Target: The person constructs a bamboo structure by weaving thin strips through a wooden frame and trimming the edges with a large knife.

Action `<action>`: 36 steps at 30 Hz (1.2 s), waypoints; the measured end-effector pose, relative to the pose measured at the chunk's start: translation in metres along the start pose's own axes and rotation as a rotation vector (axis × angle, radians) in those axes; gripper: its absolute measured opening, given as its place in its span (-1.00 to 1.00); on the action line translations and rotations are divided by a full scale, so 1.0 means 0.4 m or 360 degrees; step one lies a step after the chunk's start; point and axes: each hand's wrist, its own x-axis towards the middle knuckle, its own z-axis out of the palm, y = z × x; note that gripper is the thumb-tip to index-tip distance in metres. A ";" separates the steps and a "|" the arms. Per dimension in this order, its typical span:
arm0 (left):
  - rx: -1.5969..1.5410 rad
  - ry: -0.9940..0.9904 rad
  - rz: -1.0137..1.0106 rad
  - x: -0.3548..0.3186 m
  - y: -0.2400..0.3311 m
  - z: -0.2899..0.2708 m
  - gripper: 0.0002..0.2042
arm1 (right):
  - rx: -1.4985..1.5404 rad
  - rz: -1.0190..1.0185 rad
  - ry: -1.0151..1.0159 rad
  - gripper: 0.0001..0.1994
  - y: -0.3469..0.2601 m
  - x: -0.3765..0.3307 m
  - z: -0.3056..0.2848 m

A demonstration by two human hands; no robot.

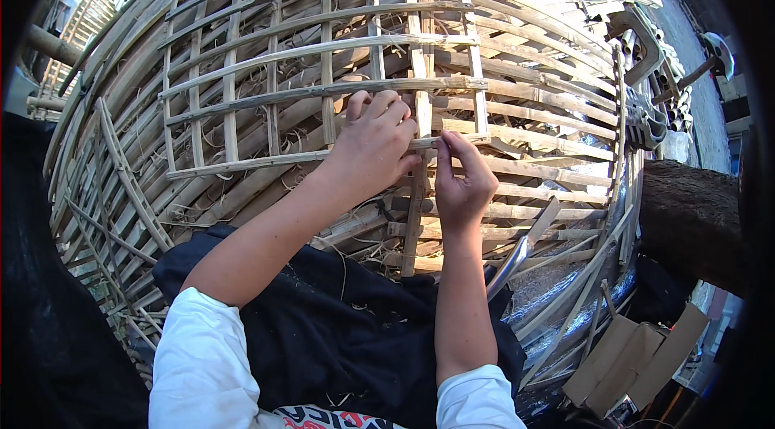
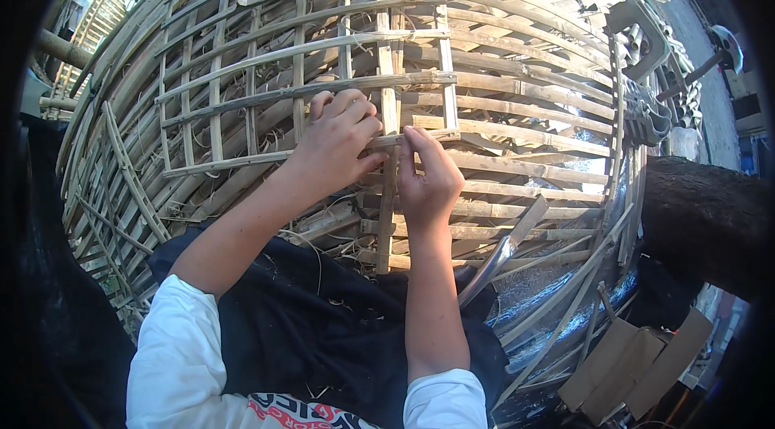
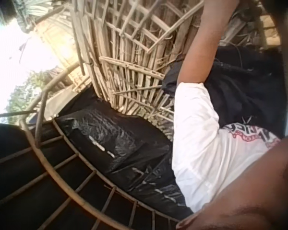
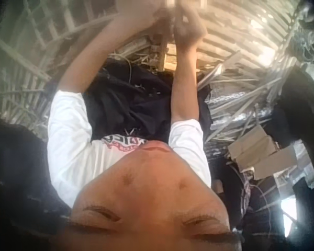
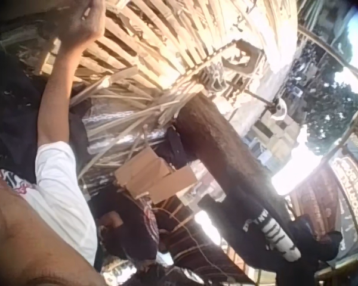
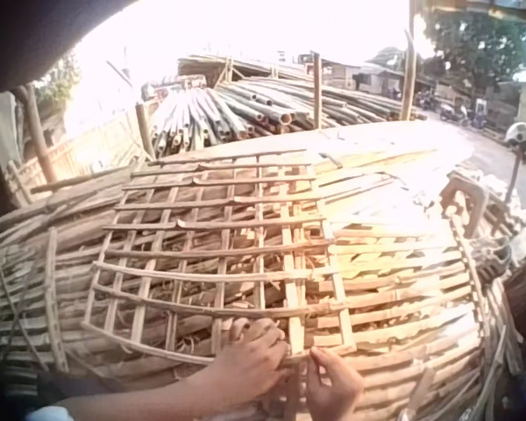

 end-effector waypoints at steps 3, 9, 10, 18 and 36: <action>-0.0108 0.0045 -0.0015 0.000 0.008 0.025 -0.75 | -0.0022 -0.0050 -0.0001 -0.83 0.004 0.003 -0.005; -0.0089 0.0022 0.0006 -0.005 0.009 0.046 -0.74 | -0.0084 -0.0064 -0.0008 -0.83 0.009 0.003 -0.009; -0.0075 0.0015 0.0027 -0.007 0.005 0.055 -0.73 | -0.0084 -0.0061 -0.0003 -0.83 0.011 0.002 -0.008; -0.0216 0.0106 -0.0043 -0.008 0.009 0.052 -0.64 | -0.0105 -0.0051 -0.0014 -0.82 0.020 -0.003 -0.001; -0.0317 0.0050 0.0004 -0.016 -0.015 0.072 -0.55 | -0.0192 -0.0358 -0.0088 -0.78 0.016 -0.002 0.000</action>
